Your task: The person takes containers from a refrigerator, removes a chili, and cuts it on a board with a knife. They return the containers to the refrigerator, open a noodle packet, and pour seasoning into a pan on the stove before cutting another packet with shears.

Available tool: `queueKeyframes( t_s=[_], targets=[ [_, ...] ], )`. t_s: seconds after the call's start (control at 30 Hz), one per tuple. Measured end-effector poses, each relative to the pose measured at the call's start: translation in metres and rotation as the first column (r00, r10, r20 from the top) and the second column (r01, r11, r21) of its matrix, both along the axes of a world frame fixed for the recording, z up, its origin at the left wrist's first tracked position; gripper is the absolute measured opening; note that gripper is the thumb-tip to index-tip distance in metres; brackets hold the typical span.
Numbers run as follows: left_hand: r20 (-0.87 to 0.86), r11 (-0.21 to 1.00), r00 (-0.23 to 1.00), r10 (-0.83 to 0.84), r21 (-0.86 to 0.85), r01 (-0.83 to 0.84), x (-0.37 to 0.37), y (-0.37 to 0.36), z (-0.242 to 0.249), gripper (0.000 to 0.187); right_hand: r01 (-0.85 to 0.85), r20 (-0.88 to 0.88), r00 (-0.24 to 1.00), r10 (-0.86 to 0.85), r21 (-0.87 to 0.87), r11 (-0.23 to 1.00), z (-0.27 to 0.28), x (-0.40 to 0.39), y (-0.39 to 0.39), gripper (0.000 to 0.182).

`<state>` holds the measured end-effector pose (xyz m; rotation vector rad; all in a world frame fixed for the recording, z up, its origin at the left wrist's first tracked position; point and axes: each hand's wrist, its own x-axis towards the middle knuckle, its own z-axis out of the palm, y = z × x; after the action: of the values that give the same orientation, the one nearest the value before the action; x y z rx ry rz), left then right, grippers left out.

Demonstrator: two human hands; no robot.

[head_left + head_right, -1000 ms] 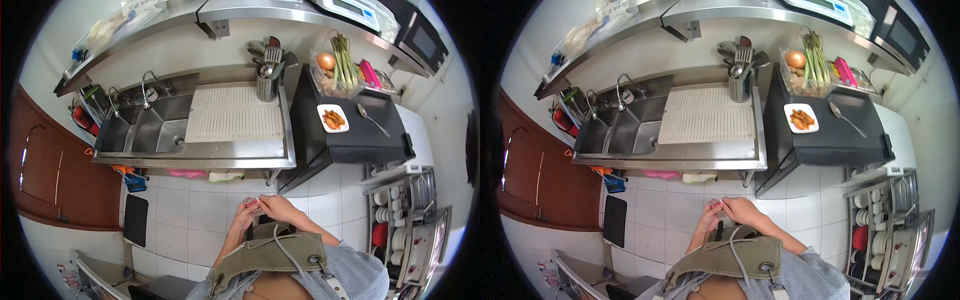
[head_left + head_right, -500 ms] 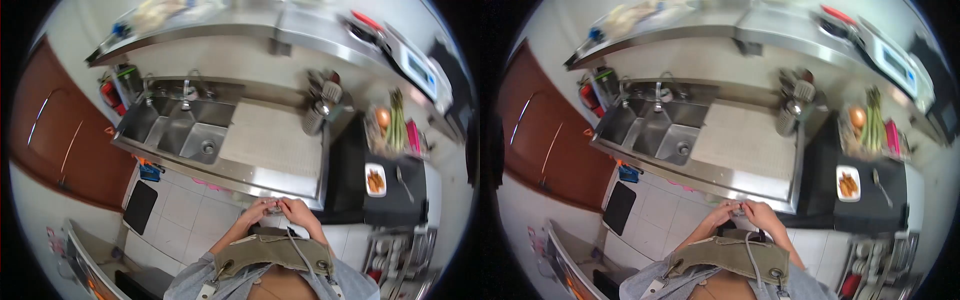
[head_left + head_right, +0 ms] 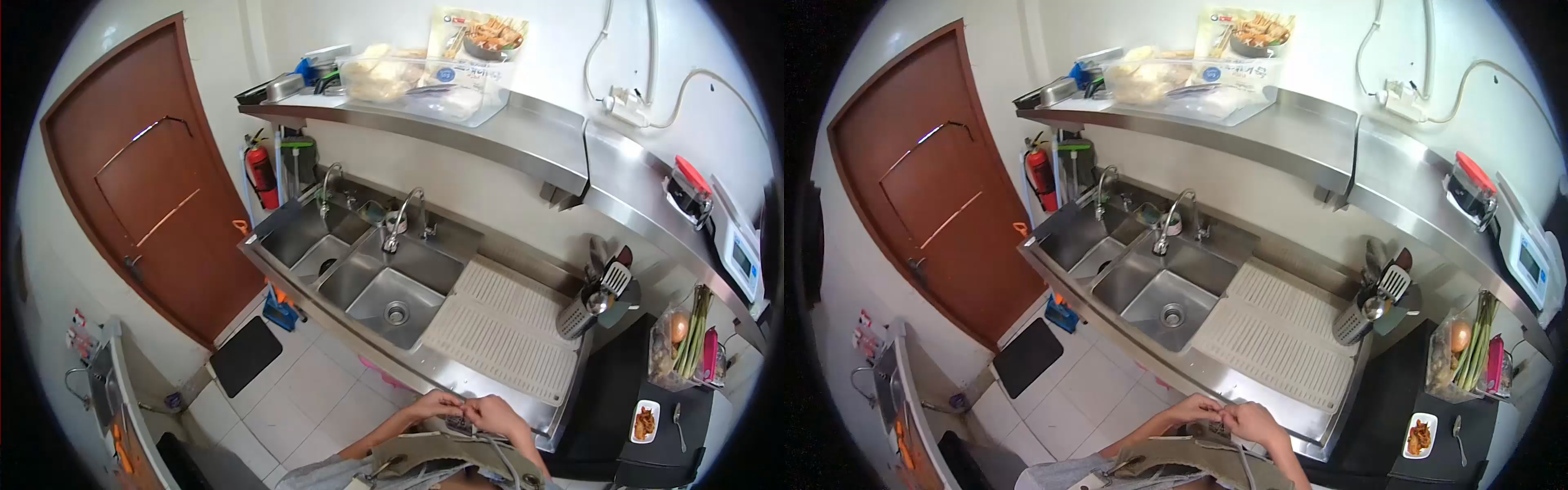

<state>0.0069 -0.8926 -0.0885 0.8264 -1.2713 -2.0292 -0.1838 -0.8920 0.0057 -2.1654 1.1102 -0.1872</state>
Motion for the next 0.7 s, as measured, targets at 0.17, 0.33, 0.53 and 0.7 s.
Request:
queueKeyframes(
  t_s=[0.17,0.33,0.53,0.7],
  targets=[
    [-0.191,0.994,0.977,-0.099,0.026,0.106,-0.005,-0.016,0.005,0.009,0.076,0.298,0.939,-0.170,0.304,0.950,-0.007,-0.010,-0.001,0.025],
    [-0.644,0.952,0.763,-0.055,0.198,0.235,-0.028,-0.013,0.005,0.008,0.002,0.509,0.811,-0.288,0.491,0.871,0.013,-0.010,0.002,0.029],
    [-0.516,0.939,0.855,-0.058,0.262,0.222,-0.038,-0.014,0.005,0.011,0.115,0.464,0.786,-0.407,0.538,0.835,0.016,-0.026,0.017,0.031],
    [-0.340,0.989,0.939,-0.045,0.115,0.090,-0.060,-0.023,0.035,0.005,0.403,0.293,0.828,-0.479,0.284,0.870,0.019,-0.048,0.048,0.034]
  ],
)
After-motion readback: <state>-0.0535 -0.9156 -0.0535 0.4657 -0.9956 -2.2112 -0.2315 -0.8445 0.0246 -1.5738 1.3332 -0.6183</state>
